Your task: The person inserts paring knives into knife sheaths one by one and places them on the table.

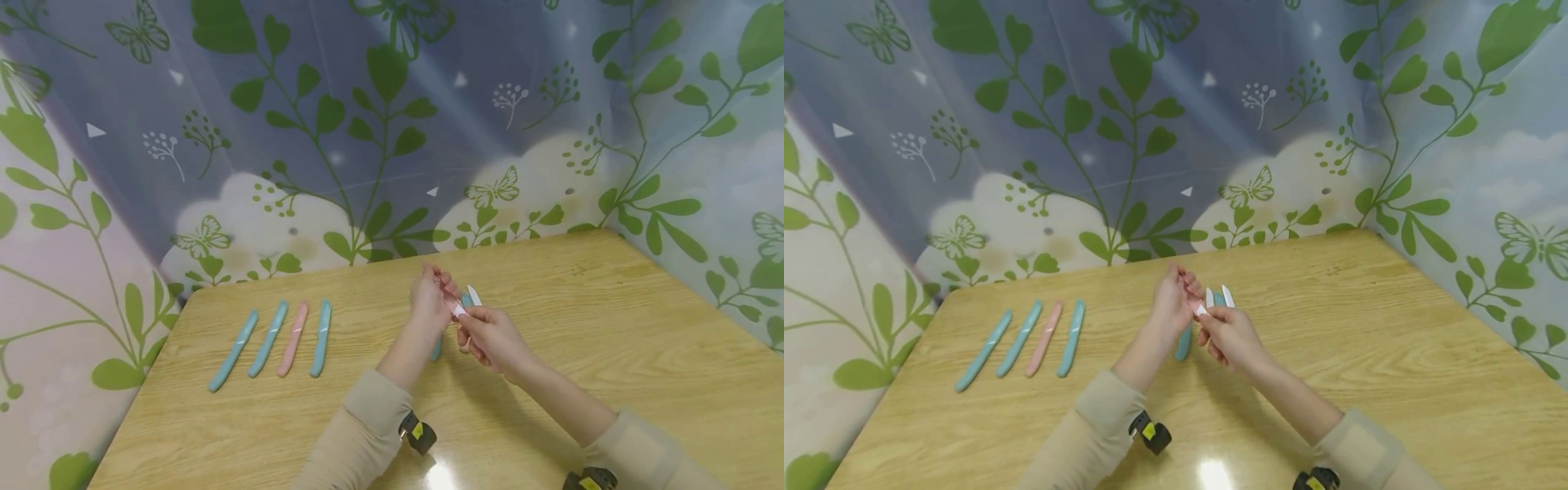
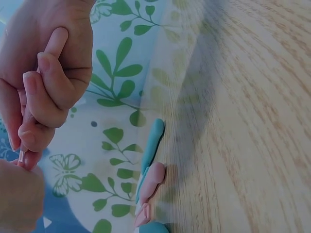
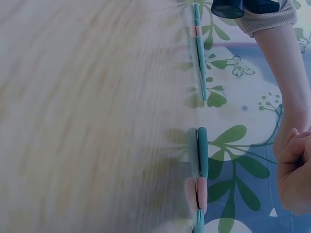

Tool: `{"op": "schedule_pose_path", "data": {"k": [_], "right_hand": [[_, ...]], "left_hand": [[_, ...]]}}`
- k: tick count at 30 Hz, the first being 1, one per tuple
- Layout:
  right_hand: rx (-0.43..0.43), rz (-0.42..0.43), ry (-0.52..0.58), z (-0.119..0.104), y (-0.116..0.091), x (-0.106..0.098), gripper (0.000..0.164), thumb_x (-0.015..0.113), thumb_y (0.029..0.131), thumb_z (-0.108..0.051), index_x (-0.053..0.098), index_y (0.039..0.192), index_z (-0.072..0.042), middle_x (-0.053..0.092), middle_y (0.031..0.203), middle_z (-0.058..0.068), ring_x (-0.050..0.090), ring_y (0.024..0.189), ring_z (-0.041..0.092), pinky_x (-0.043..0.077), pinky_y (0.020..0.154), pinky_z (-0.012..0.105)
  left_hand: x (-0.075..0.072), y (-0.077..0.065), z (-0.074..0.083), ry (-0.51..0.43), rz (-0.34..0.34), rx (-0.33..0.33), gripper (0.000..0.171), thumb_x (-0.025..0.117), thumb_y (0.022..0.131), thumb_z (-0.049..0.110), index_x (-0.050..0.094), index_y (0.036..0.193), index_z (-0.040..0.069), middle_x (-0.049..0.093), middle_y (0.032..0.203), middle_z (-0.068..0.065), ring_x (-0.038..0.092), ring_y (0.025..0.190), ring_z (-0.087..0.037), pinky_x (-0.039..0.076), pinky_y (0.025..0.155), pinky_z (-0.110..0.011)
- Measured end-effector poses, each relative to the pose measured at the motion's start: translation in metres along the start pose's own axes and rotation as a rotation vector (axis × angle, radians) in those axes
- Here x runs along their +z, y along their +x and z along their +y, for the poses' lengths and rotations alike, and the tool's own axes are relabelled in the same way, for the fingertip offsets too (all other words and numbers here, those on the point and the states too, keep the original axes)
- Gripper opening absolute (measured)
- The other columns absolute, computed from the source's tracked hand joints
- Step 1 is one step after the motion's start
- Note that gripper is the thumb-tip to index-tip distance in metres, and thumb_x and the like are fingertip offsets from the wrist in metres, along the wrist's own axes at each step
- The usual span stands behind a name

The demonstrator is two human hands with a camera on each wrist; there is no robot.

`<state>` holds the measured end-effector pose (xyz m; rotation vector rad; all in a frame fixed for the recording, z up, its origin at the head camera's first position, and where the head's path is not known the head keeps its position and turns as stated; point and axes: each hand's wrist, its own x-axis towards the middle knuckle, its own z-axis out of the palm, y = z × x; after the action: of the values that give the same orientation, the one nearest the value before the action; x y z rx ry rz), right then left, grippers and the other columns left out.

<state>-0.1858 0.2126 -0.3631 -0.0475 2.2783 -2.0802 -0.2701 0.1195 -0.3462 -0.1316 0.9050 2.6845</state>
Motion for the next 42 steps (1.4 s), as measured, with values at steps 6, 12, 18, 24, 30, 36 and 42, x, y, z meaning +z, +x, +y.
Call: {"op": "schedule_pose_path", "data": {"k": [6,12,18,24,30,36,42], "right_hand": [[0.011,0.009,0.001,0.0,0.001,0.003,0.023,0.042,0.099,-0.013,0.053,0.094,0.007,0.053,0.062,0.001,0.037,0.039,0.004,0.028,0.036,0.016],[0.009,0.005,0.035,0.002,0.001,0.006,0.023,0.041,0.099,-0.013,0.047,0.102,0.009,0.052,0.065,0.003,0.036,0.04,0.005,0.028,0.037,0.017],[0.012,0.002,0.049,0.003,0.0,0.01,0.022,0.041,0.099,-0.012,0.042,0.105,0.009,0.051,0.067,0.003,0.035,0.041,0.005,0.028,0.037,0.017],[0.019,-0.012,0.04,0.005,0.002,0.011,0.023,0.04,0.099,-0.013,0.043,0.106,0.009,0.051,0.067,0.003,0.037,0.041,0.004,0.029,0.036,0.017],[0.002,-0.035,0.031,0.006,0.004,0.01,0.023,0.04,0.099,-0.013,0.042,0.105,0.009,0.051,0.067,0.002,0.038,0.041,0.004,0.03,0.037,0.016],[0.005,-0.015,0.079,0.0,0.013,0.009,0.023,0.044,0.099,-0.017,0.043,0.094,0.006,0.05,0.064,0.001,0.038,0.043,0.006,0.032,0.04,0.017],[-0.007,0.051,-0.093,-0.008,0.02,0.009,0.024,0.046,0.097,-0.018,0.049,0.086,0.003,0.047,0.059,0.001,0.038,0.045,0.007,0.033,0.042,0.018]], "left_hand": [[-0.002,0.0,-0.001,0.023,0.012,0.005,0.031,0.028,0.104,0.028,0.039,0.078,0.014,0.035,0.062,0.003,0.031,0.051,-0.006,0.028,0.049,-0.017],[-0.006,-0.002,-0.003,0.037,-0.009,0.005,0.031,0.026,0.104,0.028,0.038,0.078,0.015,0.037,0.063,0.004,0.032,0.052,-0.006,0.028,0.049,-0.017],[-0.01,-0.005,-0.004,0.039,-0.02,0.01,0.03,0.025,0.104,0.028,0.037,0.079,0.015,0.036,0.063,0.004,0.032,0.053,-0.006,0.028,0.05,-0.016],[-0.013,-0.008,-0.003,0.034,-0.018,0.009,0.031,0.025,0.104,0.028,0.037,0.079,0.015,0.035,0.064,0.003,0.03,0.054,-0.007,0.028,0.051,-0.017],[-0.015,-0.008,-0.001,0.044,-0.051,0.003,0.029,0.025,0.104,0.027,0.038,0.082,0.014,0.037,0.066,0.002,0.033,0.055,-0.007,0.031,0.052,-0.017],[-0.016,-0.01,0.004,0.332,-0.112,0.005,0.02,0.038,0.102,0.021,0.046,0.092,0.006,0.049,0.075,-0.002,0.047,0.066,-0.011,0.044,0.063,-0.021],[-0.025,-0.021,0.013,0.935,-0.171,0.051,0.023,0.056,0.093,0.02,0.059,0.102,0.0,0.058,0.083,-0.001,0.052,0.074,-0.011,0.046,0.067,-0.022]]}}
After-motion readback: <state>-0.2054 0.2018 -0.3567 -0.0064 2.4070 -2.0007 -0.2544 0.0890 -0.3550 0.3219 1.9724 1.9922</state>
